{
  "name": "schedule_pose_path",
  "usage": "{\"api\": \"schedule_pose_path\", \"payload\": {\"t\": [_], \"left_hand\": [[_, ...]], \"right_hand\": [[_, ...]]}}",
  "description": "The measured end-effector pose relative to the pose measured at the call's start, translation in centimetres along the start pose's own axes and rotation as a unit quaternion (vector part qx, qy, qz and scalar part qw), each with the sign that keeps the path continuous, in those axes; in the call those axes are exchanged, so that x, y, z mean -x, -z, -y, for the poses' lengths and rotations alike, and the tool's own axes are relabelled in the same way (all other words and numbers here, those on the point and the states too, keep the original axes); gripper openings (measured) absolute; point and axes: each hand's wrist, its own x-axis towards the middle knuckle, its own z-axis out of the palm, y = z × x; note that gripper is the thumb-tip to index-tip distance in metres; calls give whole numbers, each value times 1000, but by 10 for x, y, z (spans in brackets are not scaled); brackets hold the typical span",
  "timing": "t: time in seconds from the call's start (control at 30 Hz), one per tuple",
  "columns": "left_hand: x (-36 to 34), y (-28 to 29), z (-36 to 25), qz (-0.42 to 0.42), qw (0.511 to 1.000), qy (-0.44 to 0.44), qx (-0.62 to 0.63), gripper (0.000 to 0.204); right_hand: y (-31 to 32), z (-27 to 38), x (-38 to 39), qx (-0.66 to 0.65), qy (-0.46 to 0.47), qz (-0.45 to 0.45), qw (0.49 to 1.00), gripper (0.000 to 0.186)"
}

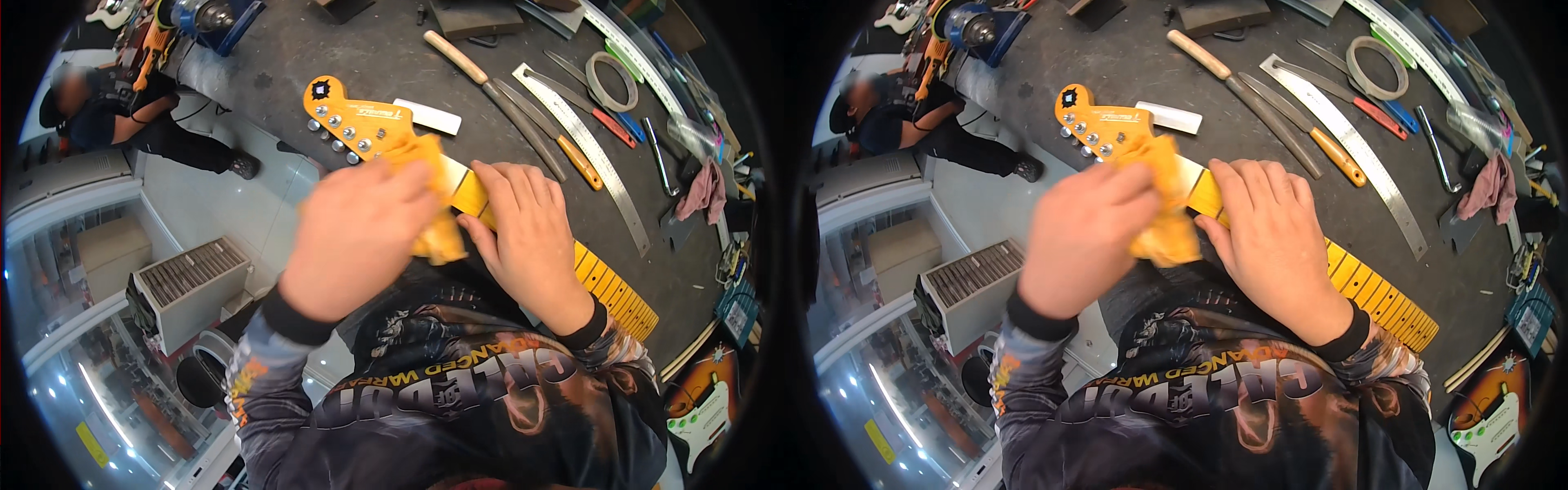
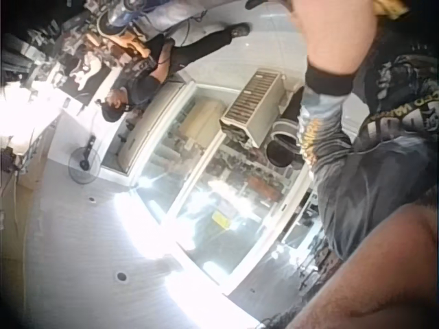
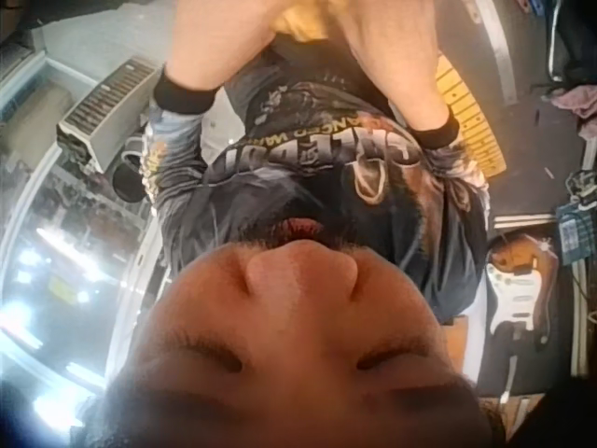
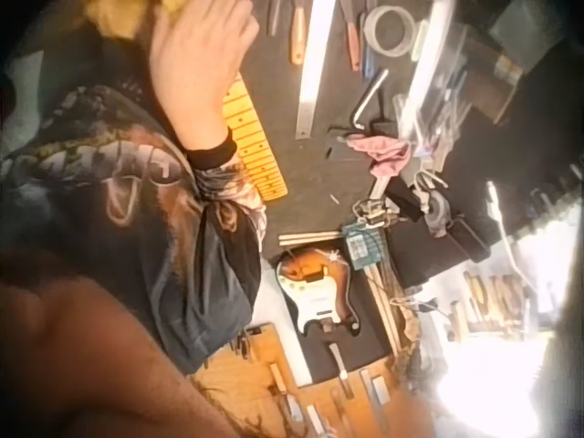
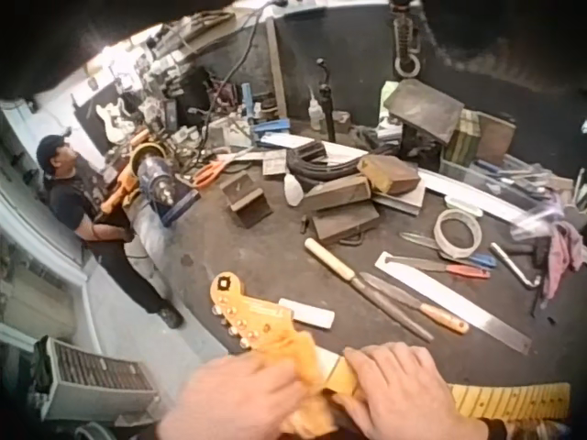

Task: The person wipes a guitar neck with a cloth, brushes debris from the headstock with a yellow brush, and files the edges of the nut using a metal file.

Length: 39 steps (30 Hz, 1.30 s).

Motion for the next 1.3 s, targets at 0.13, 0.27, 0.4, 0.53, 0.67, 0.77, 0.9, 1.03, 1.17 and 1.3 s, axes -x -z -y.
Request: {"api": "schedule_pose_path", "payload": {"t": [0.13, 0.27, 0.4, 0.53, 0.67, 0.77, 0.9, 1.03, 1.17, 1.3], "left_hand": [[-5, 28, 2, -12, 994, 88, -70, 11], [-18, 5, 4, -91, 990, -61, -84, 17], [-10, 33, 32, 5, 987, 35, -159, 25], [-18, 17, 23, -116, 990, -52, -55, 36], [-15, 11, 33, 25, 990, -70, -117, 25], [-34, 50, 69, 5, 978, 40, -204, 29], [-61, 82, 141, -258, 912, -12, -319, 37], [-99, 92, 127, -126, 916, 168, -341, 43], [-72, 59, 155, -218, 955, 10, -199, 44], [-14, 25, 100, -9, 995, 8, 101, 66]], "right_hand": [[-1, -2, 2, -12, -7, 1, 1000, 62], [-2, -5, 2, 3, -1, 15, 1000, 62], [-1, -2, 3, -8, -14, 4, 1000, 64], [3, -3, 1, -24, -16, 17, 999, 64], [3, -2, 0, -33, -21, 10, 999, 63], [4, -4, -2, -48, -38, 20, 998, 65], [4, -3, -6, -57, -33, 14, 998, 66], [7, 0, -8, -68, -34, 27, 997, 68], [5, -2, -5, -66, -50, 41, 996, 71], [5, -2, -3, -72, -63, 55, 994, 72]]}}
